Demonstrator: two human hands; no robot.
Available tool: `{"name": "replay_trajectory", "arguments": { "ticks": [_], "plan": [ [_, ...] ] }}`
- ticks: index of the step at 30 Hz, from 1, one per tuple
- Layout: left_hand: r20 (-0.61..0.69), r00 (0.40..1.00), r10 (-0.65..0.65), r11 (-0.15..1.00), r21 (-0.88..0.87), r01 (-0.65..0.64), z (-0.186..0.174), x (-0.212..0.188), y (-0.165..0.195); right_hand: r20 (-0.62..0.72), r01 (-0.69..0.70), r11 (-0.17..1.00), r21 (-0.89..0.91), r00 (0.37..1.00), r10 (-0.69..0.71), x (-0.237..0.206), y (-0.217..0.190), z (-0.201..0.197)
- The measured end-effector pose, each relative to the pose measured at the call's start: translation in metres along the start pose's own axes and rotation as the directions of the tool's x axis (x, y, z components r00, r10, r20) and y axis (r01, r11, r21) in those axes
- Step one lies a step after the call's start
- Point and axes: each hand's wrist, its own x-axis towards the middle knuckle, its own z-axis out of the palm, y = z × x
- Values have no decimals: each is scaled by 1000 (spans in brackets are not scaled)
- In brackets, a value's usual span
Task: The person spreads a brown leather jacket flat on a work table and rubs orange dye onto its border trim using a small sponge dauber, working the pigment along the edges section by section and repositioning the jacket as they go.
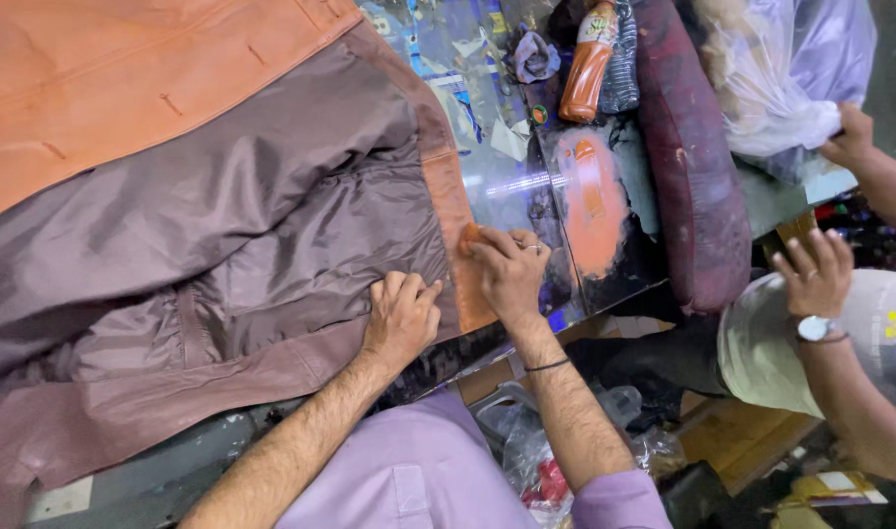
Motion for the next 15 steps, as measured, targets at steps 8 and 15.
{"name": "replay_trajectory", "arguments": {
  "ticks": [8,15],
  "plan": [
    [-16,1000,-20,1000,-8,20,9,17,5,115,135,982,134,982,-151,30,30,3],
    [29,998,-50,998,-27,51,13,29,4,286,236,919,317,900,-329,-36,43,-38]
  ]
}}
